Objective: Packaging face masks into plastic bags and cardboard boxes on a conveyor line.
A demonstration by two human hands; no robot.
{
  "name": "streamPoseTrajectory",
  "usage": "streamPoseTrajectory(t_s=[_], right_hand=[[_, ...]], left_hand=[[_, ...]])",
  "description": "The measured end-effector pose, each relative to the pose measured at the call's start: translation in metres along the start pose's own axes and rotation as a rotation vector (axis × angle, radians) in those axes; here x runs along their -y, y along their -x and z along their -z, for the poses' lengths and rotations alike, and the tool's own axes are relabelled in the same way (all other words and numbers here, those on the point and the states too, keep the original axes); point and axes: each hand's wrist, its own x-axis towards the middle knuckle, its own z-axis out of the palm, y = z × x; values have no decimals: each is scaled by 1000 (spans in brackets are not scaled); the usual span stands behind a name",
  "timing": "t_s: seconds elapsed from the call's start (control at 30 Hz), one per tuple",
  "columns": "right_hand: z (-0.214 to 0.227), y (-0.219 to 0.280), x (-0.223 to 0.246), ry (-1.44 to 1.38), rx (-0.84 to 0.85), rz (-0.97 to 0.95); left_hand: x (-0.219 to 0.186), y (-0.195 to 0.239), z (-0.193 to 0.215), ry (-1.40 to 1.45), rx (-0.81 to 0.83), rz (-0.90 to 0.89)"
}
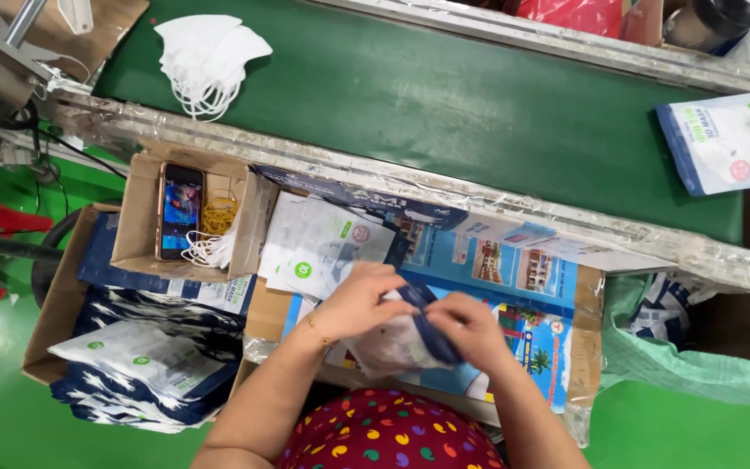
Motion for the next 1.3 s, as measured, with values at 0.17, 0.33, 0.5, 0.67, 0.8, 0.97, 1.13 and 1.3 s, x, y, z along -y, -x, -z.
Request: streamPoseTrajectory(t_s=[0.17,0.33,0.5,0.67,0.8,0.97,1.13,1.3], right_hand=[[4,-3,15,-515,-171,-67],[-4,-3,3,-212,-190,81],[8,-4,10,-169,-116,-35],[15,-3,18,-46,-114,19],[16,4,-47,-86,-201,-49],[49,-9,-17,-1030,-898,-217],[-17,-6,-121,-351,-787,-143],[-19,-4,-84,116,-836,28]], left_hand=[[-14,-1,3,-76,-76,-44],[-18,0,-2,-234,-115,-111],[-10,5,3,-131,-170,-92],[-5,7,4,-98,-268,52],[20,-4,25,-138,-334,41],[56,-48,115,-454,-784,-20],[124,-98,199,-860,-667,176],[192,-108,228,-878,-488,676]])
